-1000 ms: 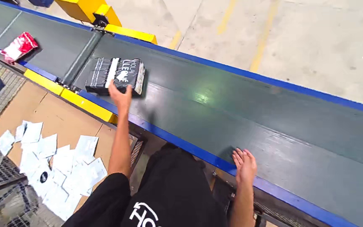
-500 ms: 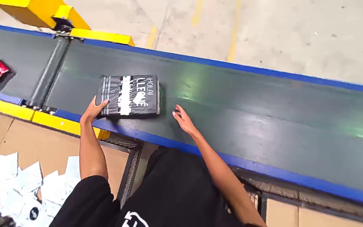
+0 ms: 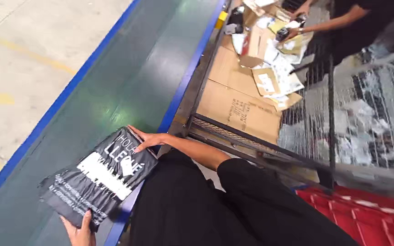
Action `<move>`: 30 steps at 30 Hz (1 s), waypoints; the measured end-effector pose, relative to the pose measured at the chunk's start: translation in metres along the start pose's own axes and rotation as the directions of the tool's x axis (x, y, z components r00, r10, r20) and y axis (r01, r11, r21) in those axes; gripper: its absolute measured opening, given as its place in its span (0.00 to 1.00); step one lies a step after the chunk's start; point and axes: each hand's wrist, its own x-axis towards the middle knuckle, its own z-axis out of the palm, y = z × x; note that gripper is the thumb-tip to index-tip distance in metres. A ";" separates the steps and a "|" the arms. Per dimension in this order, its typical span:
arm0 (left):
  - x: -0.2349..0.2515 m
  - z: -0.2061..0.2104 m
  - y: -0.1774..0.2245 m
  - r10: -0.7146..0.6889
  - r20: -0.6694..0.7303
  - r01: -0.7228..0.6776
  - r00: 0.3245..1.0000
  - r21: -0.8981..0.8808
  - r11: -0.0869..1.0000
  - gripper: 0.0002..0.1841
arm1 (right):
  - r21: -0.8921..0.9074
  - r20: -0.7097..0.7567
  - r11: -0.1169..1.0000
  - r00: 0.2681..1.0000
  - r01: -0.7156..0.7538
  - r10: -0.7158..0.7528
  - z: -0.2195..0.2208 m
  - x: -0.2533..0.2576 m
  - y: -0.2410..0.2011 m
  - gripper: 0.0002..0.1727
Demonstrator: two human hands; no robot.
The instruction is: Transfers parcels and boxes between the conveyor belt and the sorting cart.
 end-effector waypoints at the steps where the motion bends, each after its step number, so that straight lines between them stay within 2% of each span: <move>1: 0.008 0.021 0.016 0.048 0.083 -0.053 0.995 0.057 0.997 0.59 | 0.054 -0.066 0.998 0.997 -0.026 0.030 -0.022 -0.021 0.001 0.69; 4: 0.042 0.083 0.055 0.171 0.363 -0.263 0.916 0.221 0.939 0.63 | 0.180 -0.360 0.984 0.930 -0.006 0.072 -0.072 -0.091 0.015 0.59; 7: 0.072 0.155 0.097 0.262 0.522 -0.428 0.811 0.225 0.875 0.61 | 0.191 -0.601 0.973 0.799 0.132 0.010 -0.100 -0.161 0.023 0.54; 9: 0.083 0.208 0.126 0.299 0.556 -0.461 0.776 0.175 0.870 0.57 | 0.196 -0.731 0.952 0.682 0.235 -0.018 -0.114 -0.200 0.026 0.57; 11: 0.088 0.263 0.150 0.354 0.507 -0.464 0.786 0.104 0.880 0.50 | 0.229 -0.838 0.914 0.545 0.334 0.011 -0.125 -0.231 0.028 0.62; 14: 0.093 0.349 0.176 0.448 0.482 -0.474 0.753 -0.076 0.877 0.40 | 0.298 -0.934 0.829 0.322 0.474 0.152 -0.143 -0.257 0.019 0.56; 16: 0.087 0.396 0.188 0.446 0.563 -0.466 0.696 -0.118 0.877 0.35 | 0.341 -0.938 0.727 0.273 0.595 0.216 -0.160 -0.269 0.013 0.48; 18: 0.075 0.432 0.187 0.435 0.662 -0.485 0.611 -0.122 0.866 0.28 | 0.380 -0.925 0.596 0.295 0.708 0.239 -0.184 -0.279 0.007 0.41; 20: 0.062 0.456 0.177 0.406 0.739 -0.508 0.537 -0.100 0.855 0.22 | 0.394 -0.919 0.532 0.307 0.750 0.246 -0.218 -0.288 0.001 0.42; 22: 0.049 0.469 0.163 0.365 0.774 -0.516 0.518 -0.058 0.855 0.20 | 0.357 -0.933 0.586 0.256 0.728 0.251 -0.259 -0.302 -0.006 0.44; 24: 0.038 0.470 0.150 0.300 0.783 -0.480 0.545 -0.002 0.877 0.19 | 0.318 -0.945 0.650 0.174 0.690 0.277 -0.307 -0.318 -0.010 0.43; 26: 0.032 0.466 0.139 0.241 0.778 -0.447 0.580 0.056 0.893 0.19 | 0.273 -0.951 0.660 0.090 0.700 0.297 -0.363 -0.334 -0.021 0.43; 28: 0.028 0.461 0.135 0.204 0.758 -0.420 0.619 0.100 0.902 0.19 | 0.191 -0.952 0.655 -0.024 0.731 0.304 -0.421 -0.346 -0.047 0.40; 30: 0.028 0.458 0.133 0.182 0.733 -0.391 0.656 0.124 0.912 0.19 | 0.038 -0.960 0.650 -0.153 0.759 0.235 -0.492 -0.362 -0.085 0.38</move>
